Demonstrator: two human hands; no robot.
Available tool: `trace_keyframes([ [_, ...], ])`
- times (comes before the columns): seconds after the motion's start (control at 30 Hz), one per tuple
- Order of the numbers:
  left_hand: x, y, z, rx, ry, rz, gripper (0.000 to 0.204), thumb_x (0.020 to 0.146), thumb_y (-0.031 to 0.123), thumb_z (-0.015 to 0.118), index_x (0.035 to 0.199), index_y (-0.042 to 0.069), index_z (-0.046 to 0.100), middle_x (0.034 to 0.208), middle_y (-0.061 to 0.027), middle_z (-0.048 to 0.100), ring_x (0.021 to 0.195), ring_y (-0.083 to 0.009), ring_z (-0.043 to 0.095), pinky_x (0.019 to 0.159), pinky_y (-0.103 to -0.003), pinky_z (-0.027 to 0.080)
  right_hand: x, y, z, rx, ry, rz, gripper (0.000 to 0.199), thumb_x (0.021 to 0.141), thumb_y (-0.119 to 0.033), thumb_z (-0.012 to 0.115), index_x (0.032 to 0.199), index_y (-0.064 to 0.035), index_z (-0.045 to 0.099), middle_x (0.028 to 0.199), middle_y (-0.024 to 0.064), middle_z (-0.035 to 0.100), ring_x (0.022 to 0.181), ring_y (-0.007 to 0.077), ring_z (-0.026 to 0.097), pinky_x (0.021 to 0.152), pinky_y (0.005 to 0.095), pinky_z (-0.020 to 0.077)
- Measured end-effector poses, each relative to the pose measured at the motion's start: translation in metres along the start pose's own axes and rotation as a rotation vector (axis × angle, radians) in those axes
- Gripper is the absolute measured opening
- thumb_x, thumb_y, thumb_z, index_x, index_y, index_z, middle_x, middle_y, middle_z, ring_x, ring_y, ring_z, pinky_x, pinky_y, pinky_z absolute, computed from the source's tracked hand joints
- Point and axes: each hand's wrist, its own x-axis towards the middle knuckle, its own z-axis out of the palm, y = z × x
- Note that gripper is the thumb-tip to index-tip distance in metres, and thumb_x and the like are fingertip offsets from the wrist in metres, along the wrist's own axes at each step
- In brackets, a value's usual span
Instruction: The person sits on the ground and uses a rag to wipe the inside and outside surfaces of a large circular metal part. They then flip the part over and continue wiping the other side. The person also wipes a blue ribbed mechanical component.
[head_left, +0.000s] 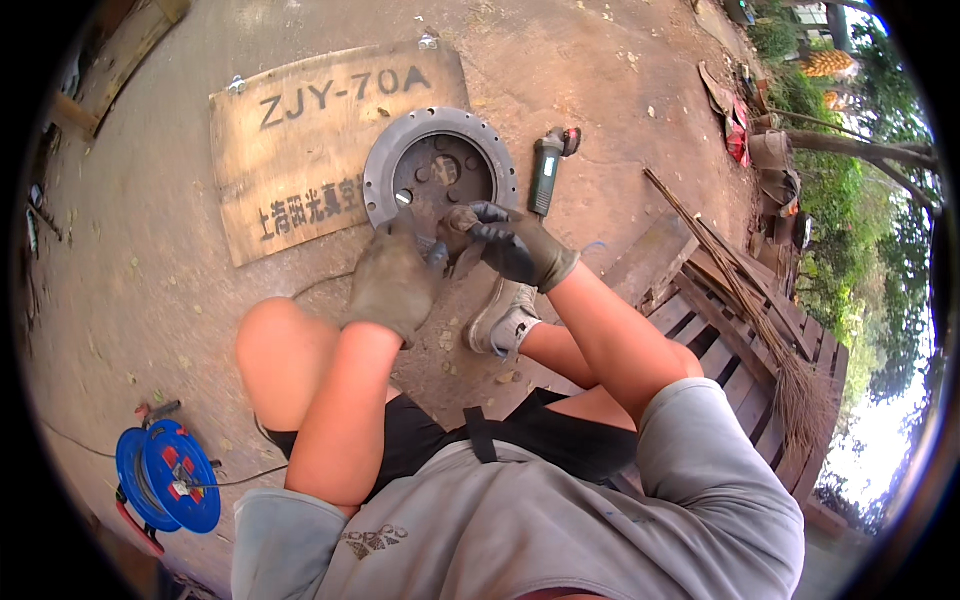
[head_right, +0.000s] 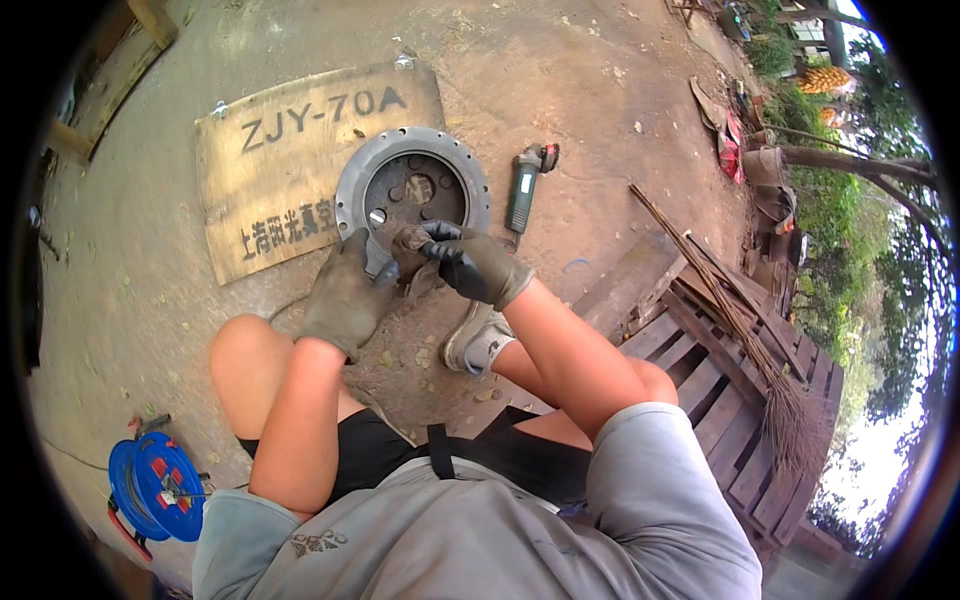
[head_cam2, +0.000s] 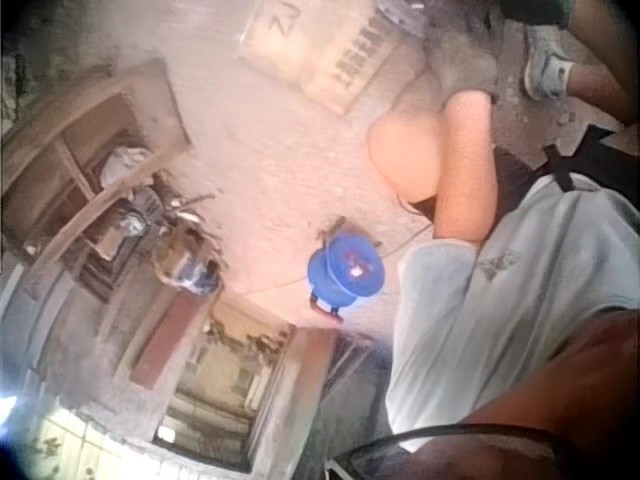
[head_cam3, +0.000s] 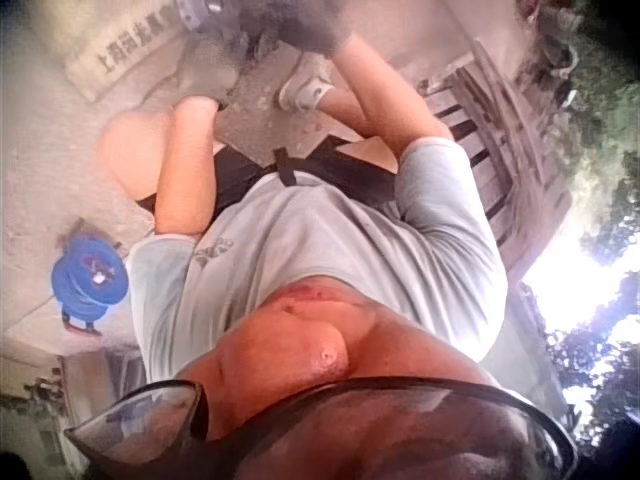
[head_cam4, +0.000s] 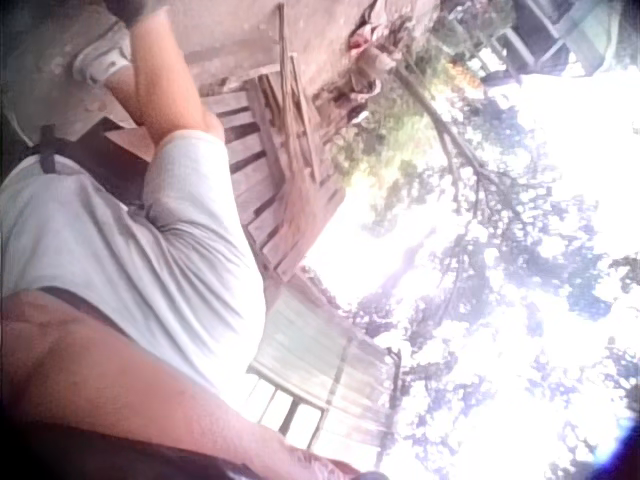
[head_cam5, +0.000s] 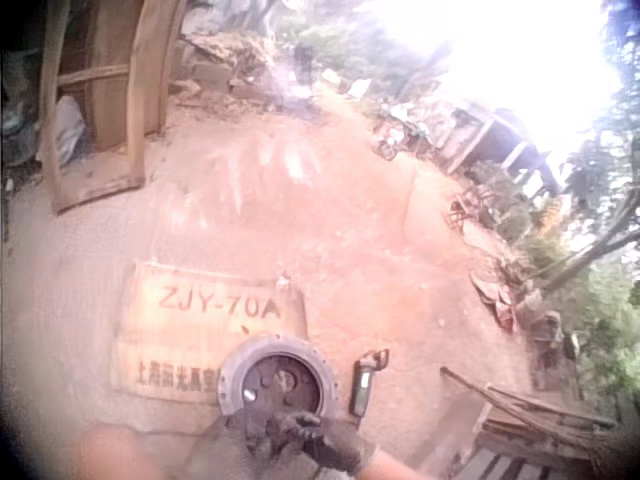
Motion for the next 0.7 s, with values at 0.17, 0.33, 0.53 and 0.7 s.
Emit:
trace_keyframes([
  [0.17, -0.009, 0.010, -0.018, -0.308, -0.095, 0.295, 0.071, 0.092, 0.026, 0.084, 0.150, -0.003, 0.054, 0.148, -0.0253, 0.061, 0.136, -0.0370, 0.063, 0.113, -0.042, 0.052, -0.051, -0.006, 0.023, -0.191, 0.059, -0.219, 0.026, 0.108, -0.009, 0.066, 0.132, -0.0002, 0.069, 0.121, 0.0028, 0.072, 0.109, 0.0097, 0.065, 0.095, 0.0253, 0.0531],
  [0.33, -0.002, 0.017, 0.002, -0.839, -0.276, 0.274, 0.043, 0.092, 0.014, 0.084, 0.129, -0.001, 0.069, 0.107, -0.0079, 0.075, 0.089, -0.0151, 0.070, 0.069, -0.028, 0.057, -0.096, -0.043, 0.047, -0.287, 0.112, -0.194, 0.029, 0.104, -0.007, 0.068, 0.132, 0.0014, 0.066, 0.120, 0.0039, 0.071, 0.109, 0.0122, 0.067, 0.097, 0.0293, 0.0559],
  [0.53, -0.006, 0.025, -0.026, -0.983, -0.375, 0.191, 0.009, 0.103, 0.008, 0.074, 0.109, 0.002, 0.073, 0.092, 0.0013, 0.070, 0.083, -0.0056, 0.062, 0.069, -0.024, 0.050, -0.110, -0.075, 0.056, -0.672, 0.227, -0.154, 0.043, 0.105, -0.013, 0.069, 0.145, 0.0000, 0.059, 0.117, 0.0077, 0.072, 0.103, 0.0123, 0.067, 0.090, 0.0296, 0.0562],
  [0.7, -0.006, 0.012, -0.010, -1.163, -0.084, 0.168, 0.015, 0.107, 0.020, 0.073, 0.104, 0.005, 0.071, 0.087, 0.0023, 0.067, 0.075, -0.0057, 0.059, 0.065, -0.023, 0.047, -0.082, -0.077, 0.027, -0.690, 0.015, -0.075, 0.046, 0.105, -0.029, 0.072, 0.143, -0.0028, 0.065, 0.112, 0.0092, 0.076, 0.101, 0.0149, 0.068, 0.092, 0.0329, 0.0556],
])
